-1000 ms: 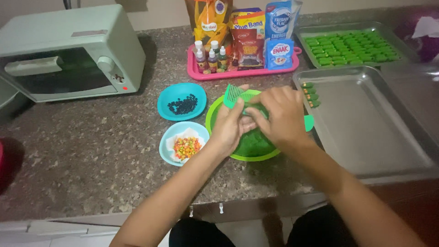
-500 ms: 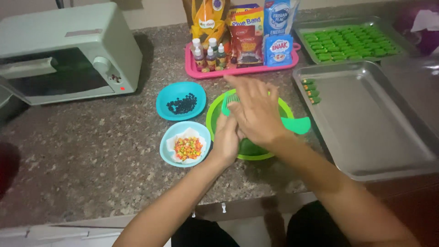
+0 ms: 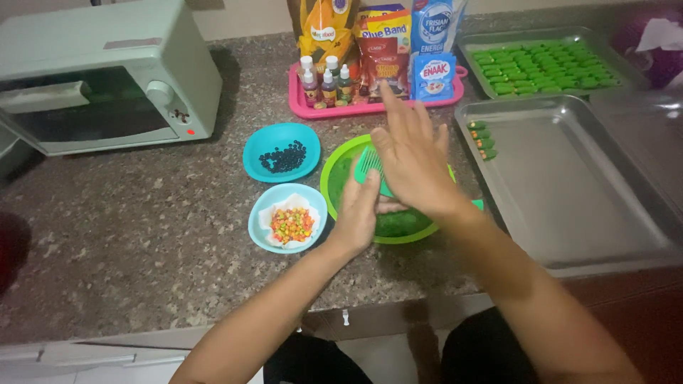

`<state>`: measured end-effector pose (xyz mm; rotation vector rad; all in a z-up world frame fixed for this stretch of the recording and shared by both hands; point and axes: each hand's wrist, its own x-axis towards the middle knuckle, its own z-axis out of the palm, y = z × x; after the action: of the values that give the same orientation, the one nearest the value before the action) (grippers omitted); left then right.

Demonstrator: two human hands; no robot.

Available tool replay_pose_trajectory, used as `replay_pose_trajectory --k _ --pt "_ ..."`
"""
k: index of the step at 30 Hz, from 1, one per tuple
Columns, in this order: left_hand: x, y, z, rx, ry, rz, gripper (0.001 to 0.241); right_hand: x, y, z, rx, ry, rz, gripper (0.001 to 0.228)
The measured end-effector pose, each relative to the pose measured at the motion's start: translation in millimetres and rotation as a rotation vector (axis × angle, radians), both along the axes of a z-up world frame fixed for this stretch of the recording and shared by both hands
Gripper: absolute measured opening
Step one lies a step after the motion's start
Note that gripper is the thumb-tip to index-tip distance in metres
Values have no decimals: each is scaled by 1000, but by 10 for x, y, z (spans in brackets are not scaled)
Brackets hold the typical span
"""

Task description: Shaping green dough into textured leaf-like pastries using a plastic comb and placing them on a tray

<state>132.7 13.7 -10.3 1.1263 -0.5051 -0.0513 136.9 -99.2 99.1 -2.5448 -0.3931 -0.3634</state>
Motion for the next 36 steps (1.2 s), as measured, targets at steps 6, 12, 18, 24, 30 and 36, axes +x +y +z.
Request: replay_pose_trajectory --k 6,12,18,24,30,36 --pt "161 -28 -358 6 54 -36 36 198 -132 -19 -21 212 -38 57" --pt "89 -29 -33 -64 276 14 37 417 -199 -33 46 255 -80 62" --pt "214 -2 -55 -173 423 108 41 121 -297 21 183 106 32 37" --pt "222 2 -25 -206 409 141 41 131 -487 -294 -8 -206 202 42" --pt "277 -1 -91 -283 403 72 41 70 -452 -402 55 -131 87 25" --pt "267 39 -16 -253 257 17 54 203 -417 -455 44 -126 -7 21"
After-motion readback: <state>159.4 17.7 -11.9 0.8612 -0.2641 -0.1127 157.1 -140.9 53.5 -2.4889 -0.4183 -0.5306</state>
